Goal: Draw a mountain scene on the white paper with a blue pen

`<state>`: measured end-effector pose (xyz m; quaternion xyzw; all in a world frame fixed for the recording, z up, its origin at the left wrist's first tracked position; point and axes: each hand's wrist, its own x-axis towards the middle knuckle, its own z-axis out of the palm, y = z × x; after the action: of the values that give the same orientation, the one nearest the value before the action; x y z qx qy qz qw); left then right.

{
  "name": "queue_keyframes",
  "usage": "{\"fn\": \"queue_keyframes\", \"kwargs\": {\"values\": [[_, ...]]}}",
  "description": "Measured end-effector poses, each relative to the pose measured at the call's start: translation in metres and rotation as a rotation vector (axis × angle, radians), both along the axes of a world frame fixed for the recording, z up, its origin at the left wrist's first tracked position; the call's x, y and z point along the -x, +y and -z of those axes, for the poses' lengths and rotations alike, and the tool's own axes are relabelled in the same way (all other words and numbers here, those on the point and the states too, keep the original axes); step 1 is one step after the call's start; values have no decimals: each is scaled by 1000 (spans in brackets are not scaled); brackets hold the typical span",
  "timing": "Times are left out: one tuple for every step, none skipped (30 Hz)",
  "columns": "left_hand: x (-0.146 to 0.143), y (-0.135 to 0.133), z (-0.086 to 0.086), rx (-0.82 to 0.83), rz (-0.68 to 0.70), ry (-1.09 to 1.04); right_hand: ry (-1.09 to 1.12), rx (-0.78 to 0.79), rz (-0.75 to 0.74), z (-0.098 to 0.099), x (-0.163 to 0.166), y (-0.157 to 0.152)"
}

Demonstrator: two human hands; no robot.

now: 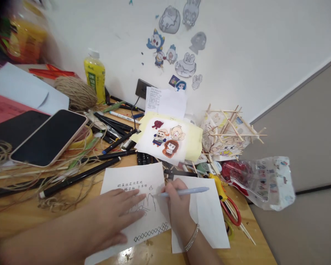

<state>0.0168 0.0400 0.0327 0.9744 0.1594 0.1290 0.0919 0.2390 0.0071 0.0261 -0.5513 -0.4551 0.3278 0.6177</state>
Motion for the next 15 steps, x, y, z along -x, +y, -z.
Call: {"fn": "queue_keyframes", "kwargs": {"values": [[2,7,3,-51,-95,-67,82,-46,50,-3,2,2],[4,16,4,-79,-165,-71,143,-86,95,-6,5,3],[6,24,4,-93,-217,-69,182,-115,138,-11,7,5],[8,32,3,-104,-269,-65,197,-137,181,-15,8,6],[10,39,1,-109,-318,-61,193,-153,225,-19,9,7],[13,45,-1,-110,-360,-54,176,-164,272,-22,9,8],[15,49,-3,-108,-396,-47,149,-171,315,-24,9,8],[16,52,-3,-106,-425,-38,115,-175,349,-25,7,8],[18,54,-3,-105,-447,-28,77,-177,373,-26,5,8],[18,55,-3,-105,-465,-18,37,-176,384,-26,2,8],[19,55,-1,-107,-478,-7,1,-175,384,-25,-1,8],[19,55,0,-110,-489,3,-28,-173,374,-24,-3,7],[18,55,2,-114,-498,12,-45,-173,368,-23,-5,7],[18,55,3,-118,-505,20,-53,-174,362,-23,-7,7],[18,56,4,-122,-512,28,-50,-175,355,-22,-8,8]]}}
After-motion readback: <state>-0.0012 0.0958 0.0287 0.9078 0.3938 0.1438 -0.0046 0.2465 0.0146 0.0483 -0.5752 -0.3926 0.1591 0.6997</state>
